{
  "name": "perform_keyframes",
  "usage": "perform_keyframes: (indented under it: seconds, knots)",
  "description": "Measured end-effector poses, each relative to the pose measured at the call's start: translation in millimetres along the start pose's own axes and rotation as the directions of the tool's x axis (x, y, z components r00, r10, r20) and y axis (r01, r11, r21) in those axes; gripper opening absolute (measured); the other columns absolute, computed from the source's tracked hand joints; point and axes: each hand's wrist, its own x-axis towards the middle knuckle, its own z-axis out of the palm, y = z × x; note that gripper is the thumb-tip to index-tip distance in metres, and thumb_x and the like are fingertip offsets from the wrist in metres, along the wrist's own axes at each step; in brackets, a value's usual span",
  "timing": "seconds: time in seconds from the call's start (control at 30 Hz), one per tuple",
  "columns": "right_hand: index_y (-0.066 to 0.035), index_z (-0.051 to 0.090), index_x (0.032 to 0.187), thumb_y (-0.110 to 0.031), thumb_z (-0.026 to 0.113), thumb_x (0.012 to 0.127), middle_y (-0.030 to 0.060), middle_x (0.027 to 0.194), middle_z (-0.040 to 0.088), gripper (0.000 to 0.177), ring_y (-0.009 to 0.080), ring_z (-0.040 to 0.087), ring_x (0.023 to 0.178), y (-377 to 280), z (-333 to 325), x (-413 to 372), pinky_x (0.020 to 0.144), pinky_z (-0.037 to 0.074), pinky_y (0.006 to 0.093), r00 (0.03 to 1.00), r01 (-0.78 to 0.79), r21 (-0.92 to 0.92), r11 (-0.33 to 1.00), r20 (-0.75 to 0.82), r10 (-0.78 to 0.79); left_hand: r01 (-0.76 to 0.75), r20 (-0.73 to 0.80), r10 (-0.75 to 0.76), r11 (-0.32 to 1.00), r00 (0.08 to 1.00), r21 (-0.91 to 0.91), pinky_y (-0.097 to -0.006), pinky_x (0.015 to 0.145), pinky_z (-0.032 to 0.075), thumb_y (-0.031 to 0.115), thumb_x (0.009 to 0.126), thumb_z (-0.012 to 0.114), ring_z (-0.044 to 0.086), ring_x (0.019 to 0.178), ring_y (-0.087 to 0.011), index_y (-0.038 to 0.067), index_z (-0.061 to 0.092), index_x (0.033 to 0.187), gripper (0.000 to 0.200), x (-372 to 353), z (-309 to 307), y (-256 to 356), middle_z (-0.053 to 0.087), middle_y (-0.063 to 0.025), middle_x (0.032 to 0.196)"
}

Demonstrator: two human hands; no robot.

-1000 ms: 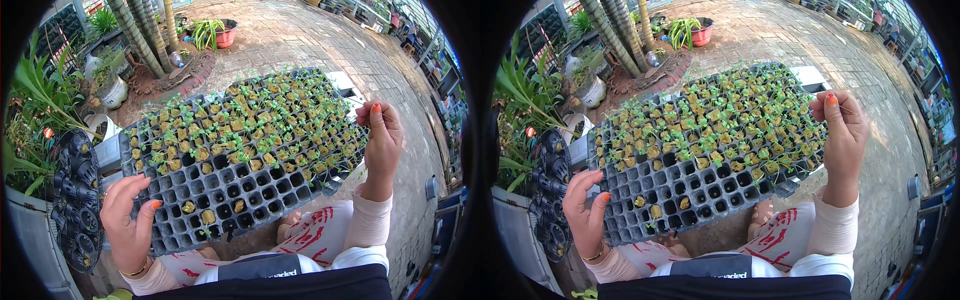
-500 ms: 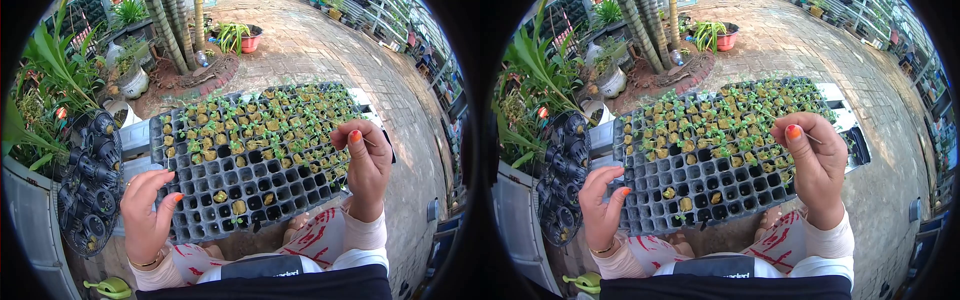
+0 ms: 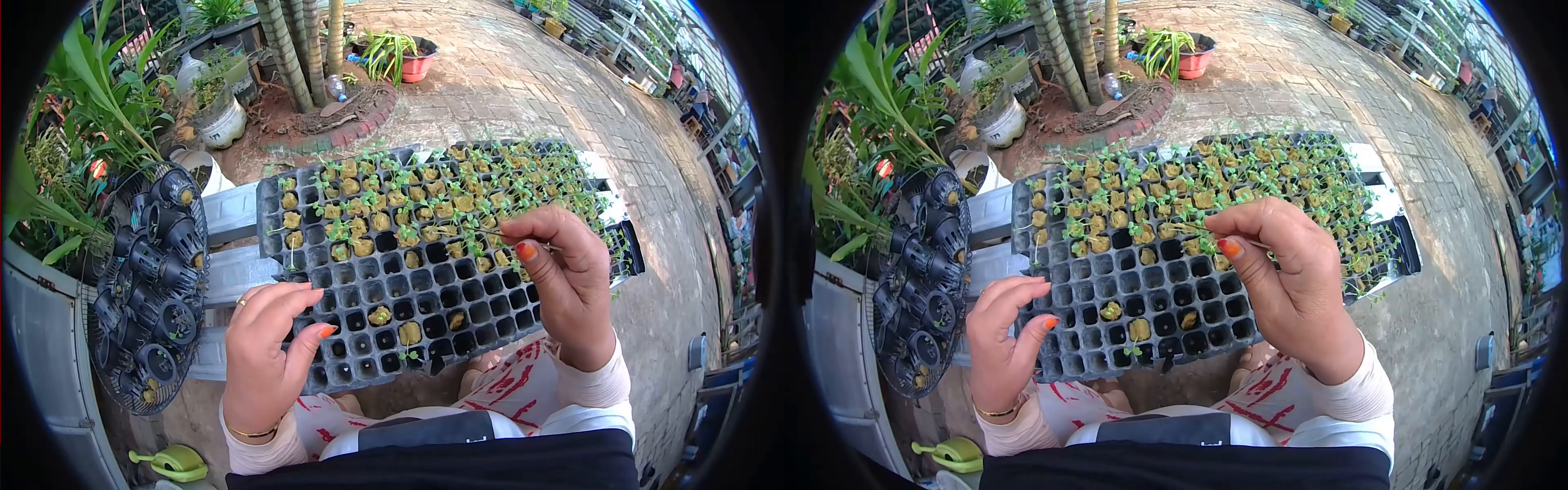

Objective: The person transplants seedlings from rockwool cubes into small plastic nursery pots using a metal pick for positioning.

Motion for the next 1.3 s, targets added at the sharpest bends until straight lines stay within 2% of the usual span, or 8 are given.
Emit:
perform_keyframes:
  seconds: [0.03, 0.17, 0.3, 0.4, 0.7, 1.3]
  knots:
    - [0.0, 0.063, 0.091, 0.004, 0.059, 0.08, 0.0107, 0.08, 0.061, 0.013, 0.0207, 0.059, 0.072, -1, 2, -1, 0.063, 0.046, 0.0282, 1.0, -0.004, -0.046, 0.999, 0.026, 0.005, -0.007, 0.004, 0.007, 1.0, 1.0, -0.012, -0.037, 0.076, 0.046, 0.007, 0.067, 0.074, 0.059, 0.086, -0.0316, 0.0, 0.063, 0.095, 0.031, 1, 1, -1, 0.063, -0.0158, 0.095]
    - [0.0, 0.063, 0.091, 0.006, 0.063, 0.073, 0.0108, 0.082, 0.061, 0.019, 0.0267, 0.058, 0.073, 0, 14, -14, 0.064, 0.045, 0.0331, 0.987, 0.153, -0.235, 0.96, 0.083, -0.137, -0.033, 0.035, 0.036, 0.997, 0.999, -0.076, -0.0383, 0.076, 0.046, 0.008, 0.068, 0.074, 0.058, 0.085, -0.0316, 0.0, 0.064, 0.095, 0.03, 4, 8, -3, 0.063, -0.015, 0.094]
    - [-0.002, 0.063, 0.091, 0.007, 0.064, 0.067, 0.0088, 0.084, 0.061, 0.025, 0.0255, 0.057, 0.075, 8, 29, -25, 0.066, 0.043, 0.0348, 0.978, 0.202, -0.312, 0.928, 0.108, -0.177, -0.029, 0.047, 0.033, 0.997, 0.998, -0.078, -0.0387, 0.076, 0.046, 0.009, 0.068, 0.074, 0.058, 0.085, -0.0313, 0.001, 0.064, 0.095, 0.03, 4, 10, -9, 0.063, -0.0147, 0.094]
    - [-0.004, 0.064, 0.093, 0.005, 0.064, 0.06, 0.0065, 0.088, 0.061, 0.034, 0.0226, 0.054, 0.078, 12, 34, -29, 0.067, 0.037, 0.0353, 0.966, 0.248, -0.436, 0.865, 0.184, -0.184, -0.028, 0.043, 0.031, 0.998, 0.999, -0.051, -0.0385, 0.076, 0.046, 0.009, 0.068, 0.074, 0.058, 0.086, -0.0311, 0.001, 0.064, 0.094, 0.03, 4, 10, -10, 0.063, -0.0147, 0.094]
    - [-0.004, 0.064, 0.097, -0.001, 0.062, 0.065, 0.0057, 0.092, 0.06, 0.033, 0.0218, 0.053, 0.077, 20, 40, -31, 0.068, 0.037, 0.035, 0.956, 0.292, -0.525, 0.799, 0.195, -0.221, -0.051, 0.034, 0.053, 0.996, 0.998, -0.068, -0.0384, 0.077, 0.046, 0.008, 0.067, 0.074, 0.057, 0.087, -0.0308, 0.001, 0.064, 0.095, 0.03, 10, 16, -6, 0.063, -0.014, 0.095]
    - [-0.002, 0.064, 0.102, -0.003, 0.06, 0.064, 0.0061, 0.096, 0.059, 0.039, 0.0208, 0.052, 0.077, 15, 45, -24, 0.068, 0.037, 0.0339, 0.941, 0.335, -0.534, 0.776, 0.232, -0.247, -0.038, 0.037, 0.041, 0.996, 0.998, -0.086, -0.0384, 0.078, 0.046, 0.007, 0.067, 0.074, 0.058, 0.088, -0.0305, 0.001, 0.064, 0.095, 0.031, 12, 16, -12, 0.063, -0.0138, 0.096]
